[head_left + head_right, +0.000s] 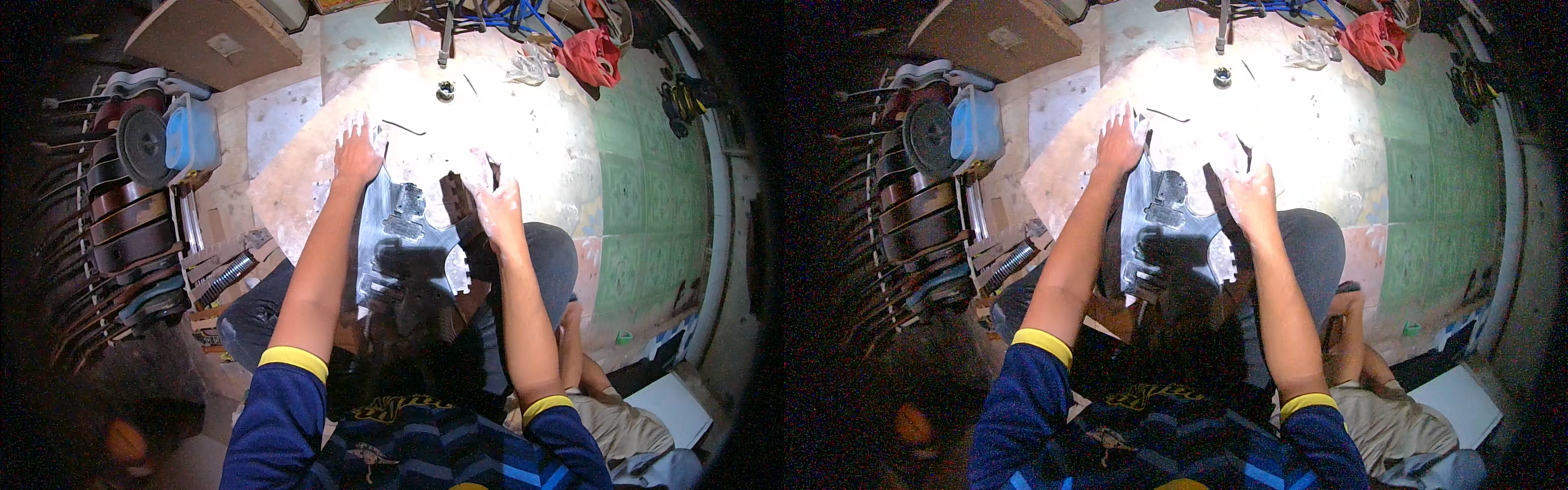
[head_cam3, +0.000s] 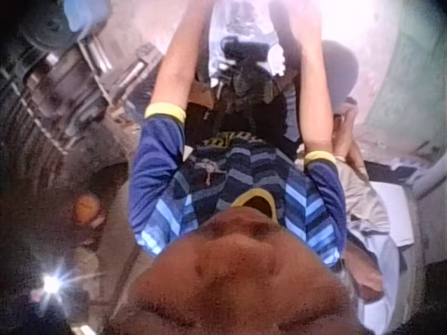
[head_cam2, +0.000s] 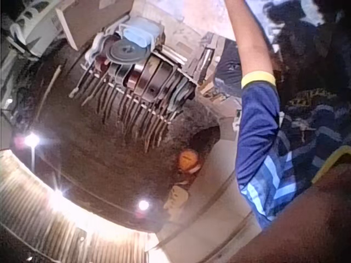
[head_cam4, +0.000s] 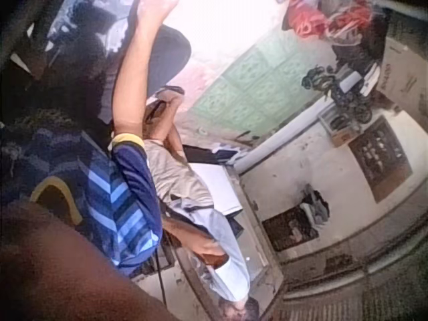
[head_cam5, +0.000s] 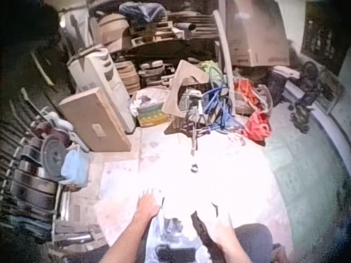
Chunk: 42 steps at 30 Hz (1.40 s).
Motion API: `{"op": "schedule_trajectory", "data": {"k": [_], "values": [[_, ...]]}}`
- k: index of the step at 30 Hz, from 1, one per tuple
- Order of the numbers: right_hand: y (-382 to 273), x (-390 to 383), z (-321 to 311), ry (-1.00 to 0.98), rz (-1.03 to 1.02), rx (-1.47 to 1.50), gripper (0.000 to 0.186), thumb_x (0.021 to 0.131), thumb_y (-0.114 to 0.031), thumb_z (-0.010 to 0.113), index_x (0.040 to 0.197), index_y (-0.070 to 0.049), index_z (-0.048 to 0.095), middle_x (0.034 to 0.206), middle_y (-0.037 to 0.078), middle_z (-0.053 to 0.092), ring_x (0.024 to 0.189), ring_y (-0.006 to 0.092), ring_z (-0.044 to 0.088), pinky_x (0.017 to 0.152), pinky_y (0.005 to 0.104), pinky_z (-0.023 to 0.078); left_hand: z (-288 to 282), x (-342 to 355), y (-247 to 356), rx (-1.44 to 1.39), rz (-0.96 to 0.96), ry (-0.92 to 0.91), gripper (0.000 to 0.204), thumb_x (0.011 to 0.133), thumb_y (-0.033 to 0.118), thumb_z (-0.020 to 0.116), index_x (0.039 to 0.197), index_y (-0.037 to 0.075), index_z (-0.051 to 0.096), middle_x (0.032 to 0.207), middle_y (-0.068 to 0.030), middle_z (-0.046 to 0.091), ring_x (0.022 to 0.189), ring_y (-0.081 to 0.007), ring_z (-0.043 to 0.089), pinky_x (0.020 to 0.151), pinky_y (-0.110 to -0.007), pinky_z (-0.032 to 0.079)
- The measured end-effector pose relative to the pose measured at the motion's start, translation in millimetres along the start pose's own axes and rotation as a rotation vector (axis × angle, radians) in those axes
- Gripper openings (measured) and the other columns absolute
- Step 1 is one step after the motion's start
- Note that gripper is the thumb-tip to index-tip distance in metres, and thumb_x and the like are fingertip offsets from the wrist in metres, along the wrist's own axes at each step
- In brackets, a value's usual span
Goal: The person sands the surface of a black guitar body with a piece of sandpaper and wipes the dust away with a cloth.
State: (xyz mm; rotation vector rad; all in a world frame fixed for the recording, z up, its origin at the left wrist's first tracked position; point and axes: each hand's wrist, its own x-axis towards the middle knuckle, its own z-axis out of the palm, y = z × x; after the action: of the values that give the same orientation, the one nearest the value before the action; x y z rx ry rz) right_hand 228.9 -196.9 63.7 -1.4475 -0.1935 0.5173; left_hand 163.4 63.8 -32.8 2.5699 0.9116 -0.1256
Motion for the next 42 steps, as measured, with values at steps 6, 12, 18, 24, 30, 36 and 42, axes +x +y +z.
{"op": "schedule_trajectory", "data": {"k": [6,12,18,24,30,36,42], "values": [[22,8,-1,0.041,0.226,-0.240,0.034,0.087,0.002,0.072,0.118,0.005,0.060,0.095,0.006,0.066,0.077,0.0160,0.061,0.065,0.0298,0.051,19,-120,6,0.080,0.227,0.127,0.086,0.096,0.047,0.064,0.160,-0.002,0.032,0.169,-0.0251,0.023,0.154,-0.0446,0.025,0.124,-0.057,0.024],[49,19,-3,-0.119,0.046,-0.648,0.047,0.084,-0.014,0.079,0.123,0.005,0.060,0.103,0.017,0.071,0.089,0.0273,0.069,0.079,0.0384,0.055,36,-244,-8,0.135,-0.082,0.224,0.102,0.084,0.064,0.071,0.161,0.008,0.033,0.169,-0.0208,0.026,0.155,-0.0428,0.024,0.121,-0.065,0.024],[93,22,-19,-0.268,-0.063,-0.768,0.056,0.085,-0.020,0.081,0.134,-0.003,0.061,0.124,0.022,0.071,0.116,0.0335,0.068,0.100,0.0393,0.051,7,-253,-14,-0.109,-0.453,0.119,0.112,0.075,0.060,0.079,0.165,0.018,0.026,0.157,-0.0312,0.038,0.142,-0.0514,0.040,0.113,-0.063,0.037],[109,0,-32,-0.274,0.066,-0.631,0.048,0.091,-0.010,0.076,0.135,-0.004,0.060,0.103,0.008,0.069,0.082,0.0144,0.060,0.070,0.0286,0.048,-12,-226,-50,-0.054,-0.274,-0.042,0.111,0.075,0.054,0.080,0.165,0.016,0.027,0.156,-0.0285,0.041,0.142,-0.0504,0.040,0.117,-0.062,0.033],[82,-68,2,-0.187,0.195,-0.618,0.056,0.089,-0.009,0.078,0.139,0.000,0.055,0.124,0.016,0.066,0.114,0.0235,0.061,0.100,0.0355,0.050,-19,-206,-89,-0.032,-0.061,0.068,0.089,0.082,0.047,0.076,0.157,0.013,0.044,0.156,-0.0202,0.047,0.146,-0.0418,0.038,0.121,-0.059,0.029],[65,-16,25,-0.194,-0.387,-0.962,0.055,0.085,-0.014,0.075,0.136,-0.006,0.060,0.129,0.023,0.063,0.122,0.0403,0.057,0.104,0.0482,0.046,5,-189,-52,0.006,-0.222,0.260,0.078,0.089,0.057,0.070,0.150,0.012,0.052,0.151,-0.0224,0.050,0.144,-0.0417,0.041,0.118,-0.061,0.028],[42,52,58,-0.099,-0.406,-1.278,0.045,0.089,-0.019,0.070,0.133,-0.015,0.065,0.121,0.020,0.063,0.107,0.0406,0.060,0.090,0.0514,0.051,2,-184,-46,0.005,-0.304,0.273,0.078,0.085,0.058,0.073,0.145,0.012,0.056,0.143,-0.0268,0.057,0.139,-0.0450,0.047,0.116,-0.061,0.032]]}}
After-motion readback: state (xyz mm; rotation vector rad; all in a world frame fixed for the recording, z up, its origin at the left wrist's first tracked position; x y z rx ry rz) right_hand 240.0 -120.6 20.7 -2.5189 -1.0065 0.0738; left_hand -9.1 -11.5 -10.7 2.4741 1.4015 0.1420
